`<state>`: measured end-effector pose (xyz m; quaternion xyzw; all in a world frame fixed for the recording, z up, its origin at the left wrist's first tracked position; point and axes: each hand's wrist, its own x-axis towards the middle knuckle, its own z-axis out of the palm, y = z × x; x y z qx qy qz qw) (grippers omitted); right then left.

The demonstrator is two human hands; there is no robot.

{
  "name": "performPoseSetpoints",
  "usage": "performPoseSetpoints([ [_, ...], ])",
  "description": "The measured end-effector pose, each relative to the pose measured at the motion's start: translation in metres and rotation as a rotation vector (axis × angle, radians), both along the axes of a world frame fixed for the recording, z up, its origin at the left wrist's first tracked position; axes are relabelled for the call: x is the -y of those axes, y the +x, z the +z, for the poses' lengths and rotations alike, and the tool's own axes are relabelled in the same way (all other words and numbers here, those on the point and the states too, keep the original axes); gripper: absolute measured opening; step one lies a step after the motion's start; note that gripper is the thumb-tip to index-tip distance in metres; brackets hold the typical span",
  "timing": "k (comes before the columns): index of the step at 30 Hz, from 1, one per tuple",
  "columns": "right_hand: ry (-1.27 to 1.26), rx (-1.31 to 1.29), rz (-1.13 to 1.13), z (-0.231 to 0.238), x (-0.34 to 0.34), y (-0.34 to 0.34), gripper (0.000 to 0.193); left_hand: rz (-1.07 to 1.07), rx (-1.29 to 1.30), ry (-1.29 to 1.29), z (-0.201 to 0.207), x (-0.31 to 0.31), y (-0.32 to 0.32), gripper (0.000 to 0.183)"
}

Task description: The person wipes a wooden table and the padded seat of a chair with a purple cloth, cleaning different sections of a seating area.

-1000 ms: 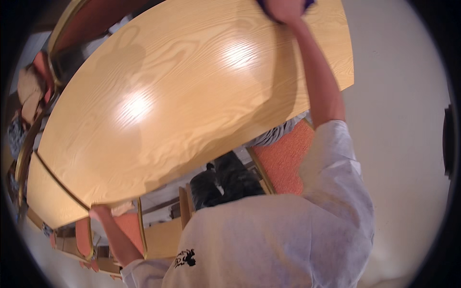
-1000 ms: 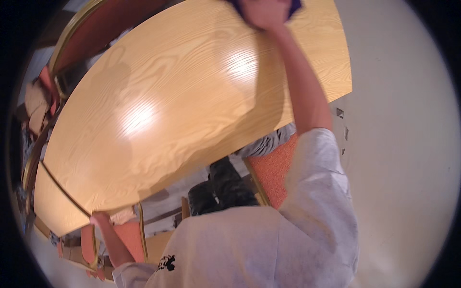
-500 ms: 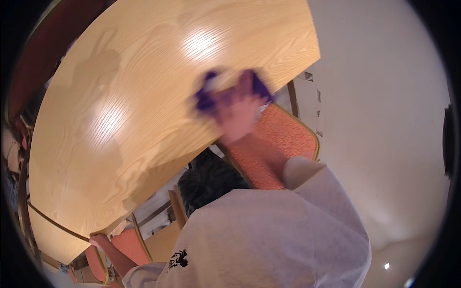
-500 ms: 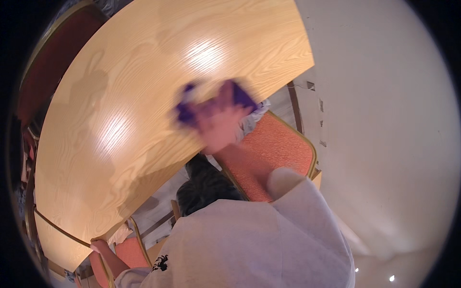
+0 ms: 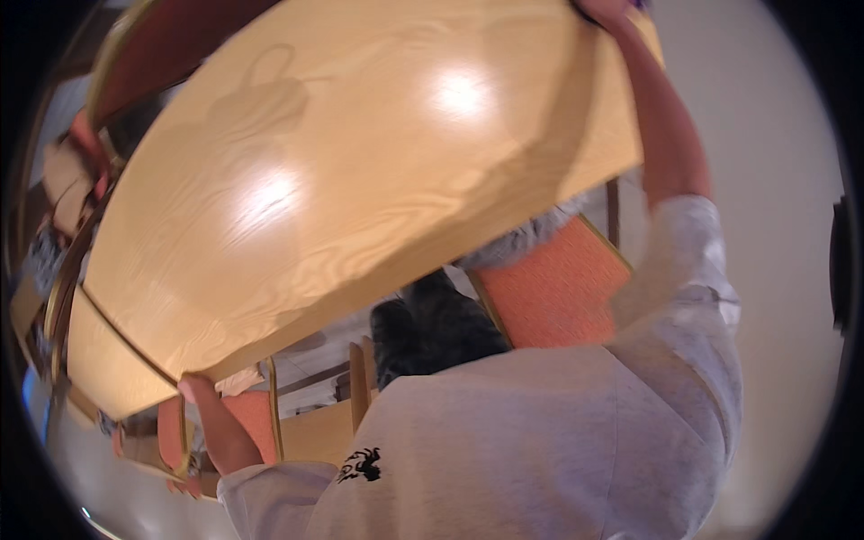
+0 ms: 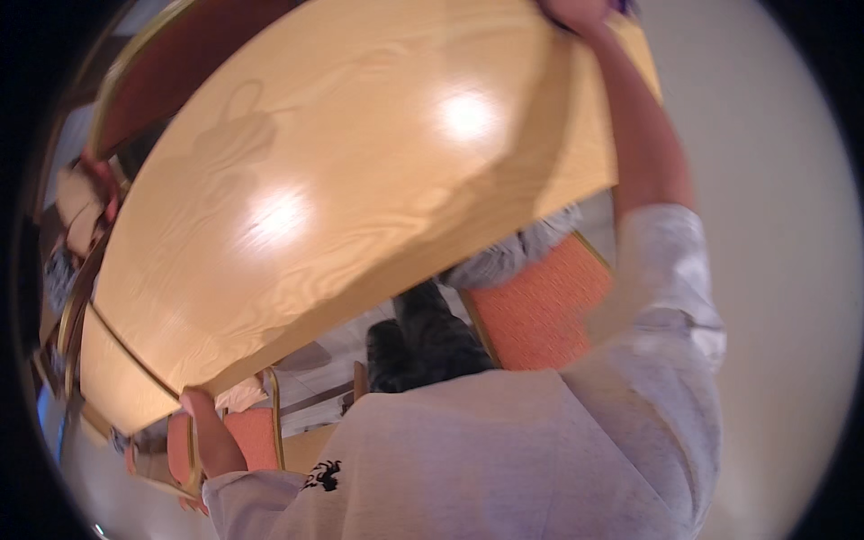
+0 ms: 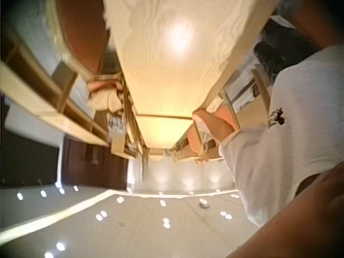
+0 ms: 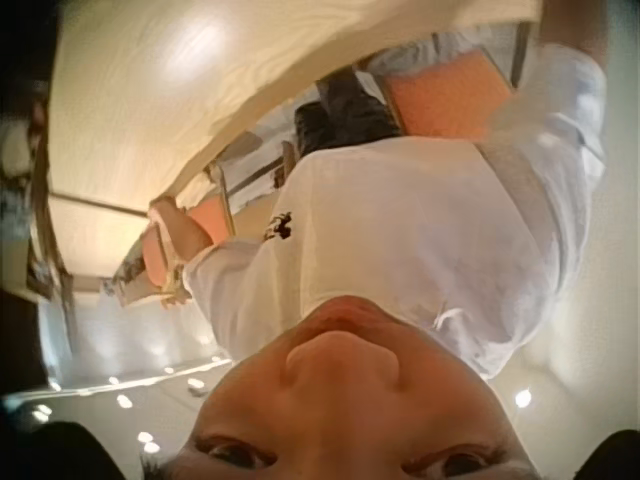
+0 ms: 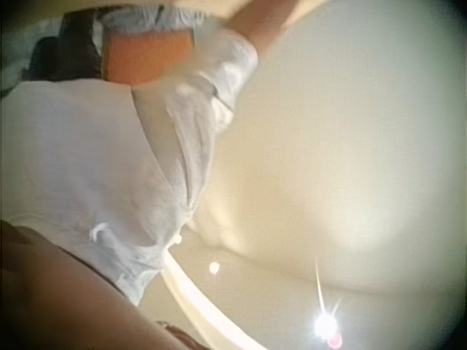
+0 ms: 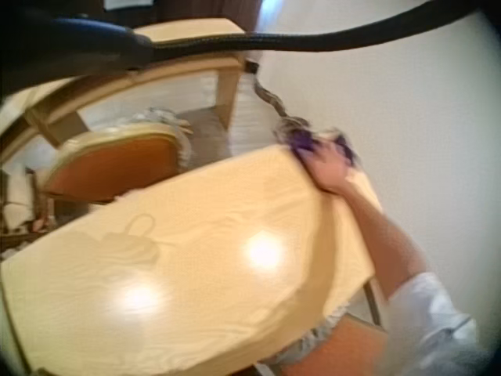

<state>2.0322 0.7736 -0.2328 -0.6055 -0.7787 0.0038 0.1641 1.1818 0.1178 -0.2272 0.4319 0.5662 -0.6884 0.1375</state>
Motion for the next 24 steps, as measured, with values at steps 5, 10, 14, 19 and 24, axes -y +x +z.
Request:
performPoseSetpoints([
  [5,-0.152,0.074,-0.206,-0.023,0.074,0.148,0.05,0.692,-0.3,0.558,0.003,-0.033,0.04,0.032],
  [10,-0.044,0.221,0.187,-0.004,0.236,0.058,0.055,0.902,-0.281,0.747,0.022,-0.072,0.083,0.03],
  [14,-0.43,0.315,0.647,0.039,0.318,-0.159,0.05,1.521,-0.246,1.669,0.003,-0.053,0.075,0.026],
  [19,-0.409,0.11,1.297,0.066,0.378,-0.415,0.055,2.836,0.237,2.174,0.009,0.009,0.07,0.036],
  [24,-0.373,0.241,1.531,0.076,0.459,-0.608,0.073,2.642,0.789,2.026,0.032,0.029,0.085,0.07],
])
